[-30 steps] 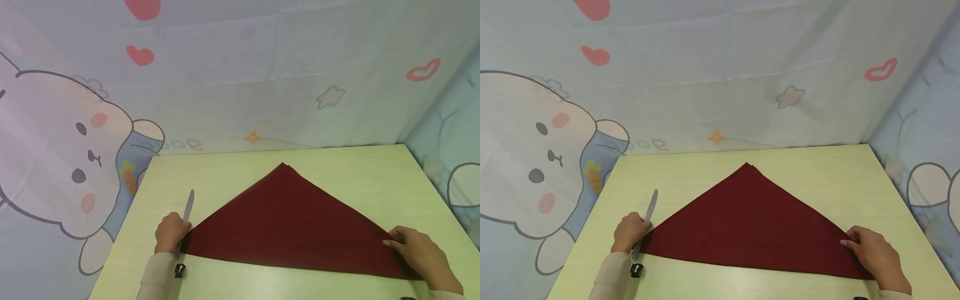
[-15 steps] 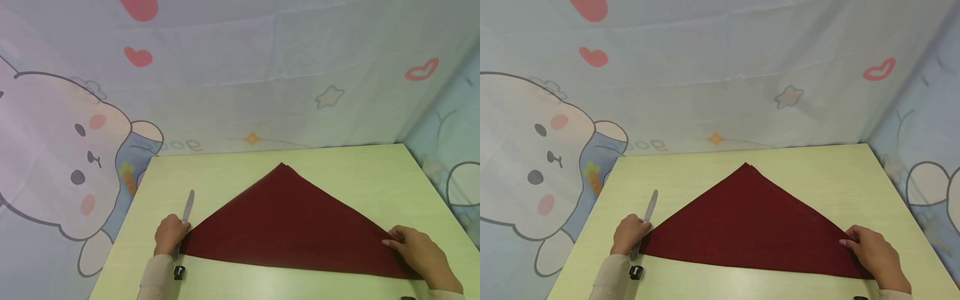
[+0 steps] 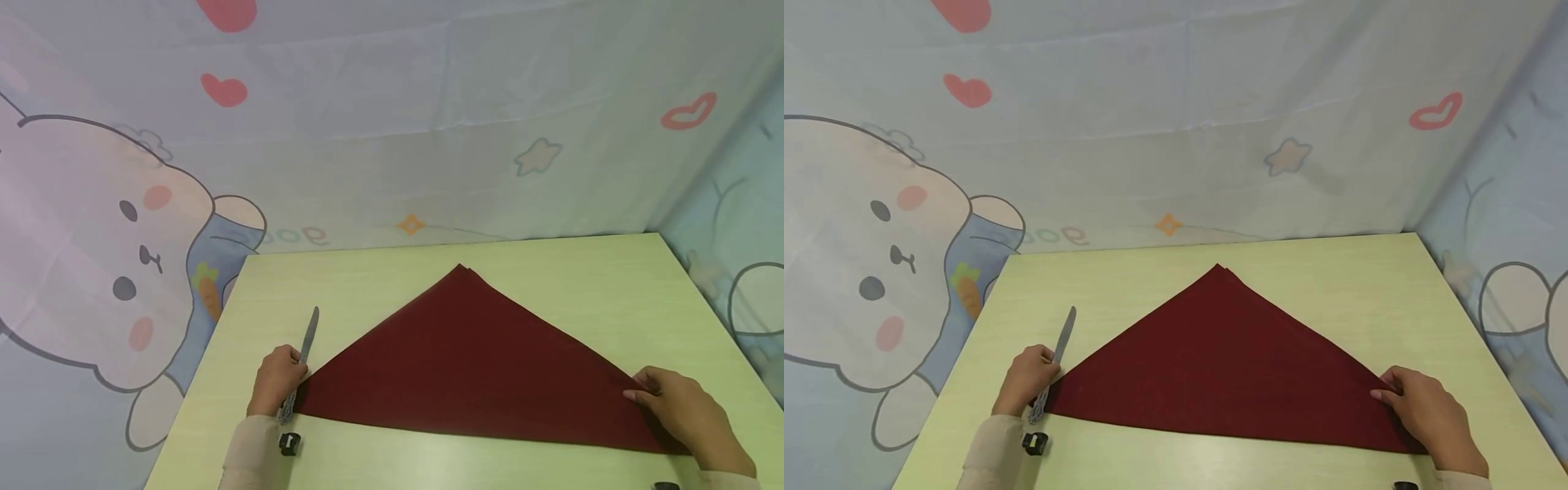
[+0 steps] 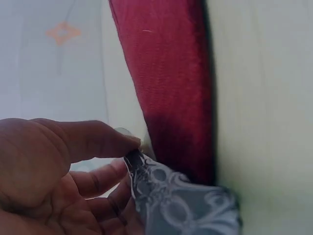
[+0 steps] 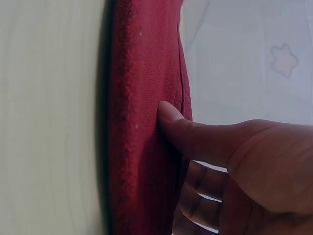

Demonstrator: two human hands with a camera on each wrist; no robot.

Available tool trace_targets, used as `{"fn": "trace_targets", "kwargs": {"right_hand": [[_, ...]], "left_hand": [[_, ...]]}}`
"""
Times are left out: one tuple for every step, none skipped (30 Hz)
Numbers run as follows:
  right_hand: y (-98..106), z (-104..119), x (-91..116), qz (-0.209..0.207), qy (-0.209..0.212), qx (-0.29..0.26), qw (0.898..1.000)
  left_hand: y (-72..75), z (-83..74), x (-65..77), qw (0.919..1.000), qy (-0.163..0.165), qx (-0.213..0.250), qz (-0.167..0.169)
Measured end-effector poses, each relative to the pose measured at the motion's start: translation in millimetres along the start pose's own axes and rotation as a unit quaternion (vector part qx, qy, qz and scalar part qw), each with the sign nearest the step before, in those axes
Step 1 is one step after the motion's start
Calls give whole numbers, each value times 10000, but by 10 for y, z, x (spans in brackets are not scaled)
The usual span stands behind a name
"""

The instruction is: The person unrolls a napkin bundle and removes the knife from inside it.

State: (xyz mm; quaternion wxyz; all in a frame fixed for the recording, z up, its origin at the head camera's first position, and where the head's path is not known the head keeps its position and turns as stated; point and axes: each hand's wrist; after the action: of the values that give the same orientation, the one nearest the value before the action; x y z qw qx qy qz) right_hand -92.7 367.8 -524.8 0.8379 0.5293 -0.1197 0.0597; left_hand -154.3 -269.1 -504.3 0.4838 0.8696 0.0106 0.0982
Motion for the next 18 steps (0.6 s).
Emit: {"fn": "trace_targets", "kwargs": {"right_hand": [[1, -1, -1, 12, 15, 2, 10000], [4, 0, 1, 18, 20, 15, 10000], [6, 1, 1, 22, 31, 17, 10000], [6, 4, 1, 27, 37, 15, 10000], [7, 5, 2, 32, 43, 15, 10000], [8, 8, 3, 30, 45, 12, 10000], [10, 13, 4, 34, 48, 5, 10000], [12, 18, 7, 35, 45, 2, 10000], [13, 19, 6, 34, 37, 3, 10000], [9, 17, 7, 41, 39, -5, 10000], [8, 12, 6, 50, 43, -17, 10000], [5, 7, 5, 41, 49, -21, 10000], [3, -1, 4, 39, 62, -23, 10000], [1, -8, 3, 38, 72, -23, 10000], [-2, -15, 3, 22, 86, -22, 10000], [-4, -18, 6, -3, 104, -25, 9999], [-4, -20, 7, -17, 116, -27, 9999], [-6, -21, 9, -36, 126, -25, 9999]], "left_hand": [[7, -8, 0, 10000, -21, 28, 18], [13, -14, -2, 10000, -28, 51, 56], [20, -22, -3, 9999, -33, 86, 84], [30, -36, -4, 9998, -50, 133, 115], [38, -47, -4, 9997, -54, 203, 140], [43, -56, -5, 9995, -94, 251, 155], [46, -66, -5, 9992, -131, 320, 178], [46, -78, -1, 9986, -150, 450, 215], [47, -99, 8, 9975, -150, 636, 253], [44, -119, 17, 9957, -141, 870, 294], [34, -138, 24, 9933, -141, 1105, 315], [25, -162, 32, 9902, -145, 1346, 339], [14, -192, 39, 9861, -117, 1615, 360], [2, -221, 43, 9811, -95, 1896, 381], [-12, -248, 42, 9762, -82, 2131, 396], [-29, -274, 37, 9718, -81, 2321, 399], [-45, -303, 30, 9685, -89, 2457, 400], [-59, -334, 25, 9648, -84, 2597, 415]]}}
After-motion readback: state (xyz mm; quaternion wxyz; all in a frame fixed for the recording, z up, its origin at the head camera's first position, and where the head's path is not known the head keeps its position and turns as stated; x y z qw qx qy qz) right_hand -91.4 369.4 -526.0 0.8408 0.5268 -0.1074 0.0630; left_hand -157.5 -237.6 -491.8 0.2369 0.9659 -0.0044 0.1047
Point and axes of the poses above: each hand's wrist, its own x-axis away from the middle knuckle, its own y-axis out of the back of the hand, z = x × y, and after that the axes turned 3 degrees about -y, right-handed
